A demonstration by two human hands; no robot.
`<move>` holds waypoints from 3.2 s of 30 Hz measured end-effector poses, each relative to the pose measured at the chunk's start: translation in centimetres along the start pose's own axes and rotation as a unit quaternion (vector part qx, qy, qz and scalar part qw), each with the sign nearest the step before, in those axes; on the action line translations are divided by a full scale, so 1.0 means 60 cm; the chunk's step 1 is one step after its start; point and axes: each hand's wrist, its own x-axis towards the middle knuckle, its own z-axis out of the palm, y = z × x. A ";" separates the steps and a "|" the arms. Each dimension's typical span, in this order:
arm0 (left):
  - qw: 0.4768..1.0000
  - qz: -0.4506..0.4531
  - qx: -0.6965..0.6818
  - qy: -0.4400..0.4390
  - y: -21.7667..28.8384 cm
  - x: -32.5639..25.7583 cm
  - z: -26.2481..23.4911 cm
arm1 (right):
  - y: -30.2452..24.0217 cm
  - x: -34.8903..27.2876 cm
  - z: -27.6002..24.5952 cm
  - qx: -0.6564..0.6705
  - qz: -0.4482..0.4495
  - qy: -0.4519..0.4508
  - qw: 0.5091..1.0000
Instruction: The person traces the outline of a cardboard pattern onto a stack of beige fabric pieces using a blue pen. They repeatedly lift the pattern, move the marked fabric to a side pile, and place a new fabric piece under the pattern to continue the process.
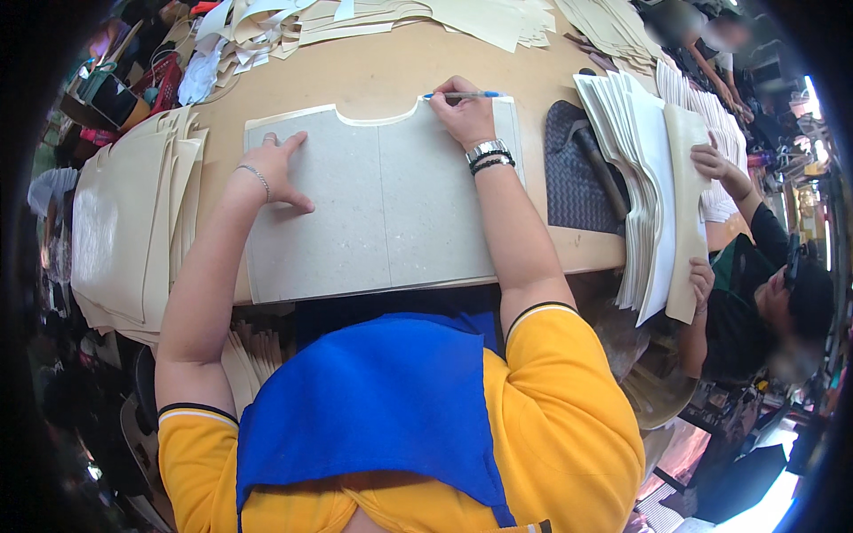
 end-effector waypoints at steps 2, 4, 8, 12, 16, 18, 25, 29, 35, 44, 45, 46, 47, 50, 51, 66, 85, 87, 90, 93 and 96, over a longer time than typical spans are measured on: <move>1.000 -0.003 0.005 0.004 -0.002 -0.001 0.002 | -0.007 0.000 0.001 -0.009 0.002 -0.002 1.000; 1.000 -0.006 0.005 -0.001 0.000 -0.001 0.001 | -0.014 -0.001 0.000 -0.025 0.015 -0.013 0.999; 1.000 0.003 0.001 0.001 -0.004 0.001 0.005 | -0.011 -0.002 -0.003 -0.014 0.009 -0.024 1.000; 1.000 0.003 0.009 0.003 -0.003 0.000 0.005 | 0.004 0.000 0.003 0.006 -0.003 -0.008 1.000; 1.000 -0.002 0.013 -0.001 0.000 -0.004 0.000 | -0.003 0.000 0.003 -0.012 0.006 -0.009 1.000; 1.000 0.001 0.010 0.000 0.001 -0.005 -0.004 | -0.007 0.002 -0.002 0.038 0.043 0.002 0.998; 0.982 0.022 -0.089 0.167 -0.057 -0.026 0.078 | -0.002 -0.053 -0.125 -0.105 0.016 0.089 0.990; 0.945 -0.035 -0.133 0.298 -0.092 -0.028 0.155 | -0.018 -0.117 -0.157 -0.332 0.017 0.032 0.943; 0.928 -0.054 -0.199 0.309 -0.090 -0.021 0.167 | -0.028 -0.122 -0.162 -0.300 0.040 0.029 0.953; 0.928 -0.061 -0.184 0.319 -0.086 -0.014 0.160 | -0.003 -0.114 -0.158 -0.297 0.008 0.057 0.953; 0.927 -0.060 -0.192 0.316 -0.089 -0.014 0.162 | -0.004 -0.114 -0.156 -0.295 0.004 0.059 0.954; 0.927 -0.059 -0.200 0.312 -0.093 -0.012 0.165 | -0.005 -0.114 -0.154 -0.293 -0.001 0.061 0.954; 0.926 -0.059 -0.208 0.308 -0.096 -0.011 0.168 | -0.007 -0.114 -0.153 -0.291 -0.006 0.063 0.955; 0.923 -0.053 -0.221 0.312 -0.096 -0.010 0.170 | -0.007 -0.115 -0.153 -0.297 -0.006 0.062 0.953; 0.923 -0.057 -0.221 0.309 -0.096 -0.011 0.169 | -0.007 -0.116 -0.153 -0.303 -0.011 0.063 0.951; 0.920 -0.060 -0.238 0.305 -0.098 0.002 0.165 | -0.003 -0.117 -0.155 -0.309 0.008 0.063 0.949; 0.936 -0.040 -0.163 0.308 -0.100 0.002 0.166 | 0.012 -0.109 -0.162 -0.340 0.019 0.021 0.940; 0.957 -0.034 -0.087 0.273 -0.099 -0.007 0.153 | 0.001 -0.102 -0.163 -0.409 0.011 0.006 0.912; 0.981 0.002 -0.016 0.196 -0.087 -0.035 0.096 | -0.013 -0.094 -0.147 -0.219 -0.082 0.108 0.966; 0.996 -0.017 0.021 0.088 -0.058 -0.059 0.049 | -0.100 -0.137 -0.073 0.084 0.024 0.019 0.996; 0.992 0.068 0.026 0.102 -0.053 -0.071 0.019 | -0.184 -0.209 0.010 0.195 0.065 -0.123 0.971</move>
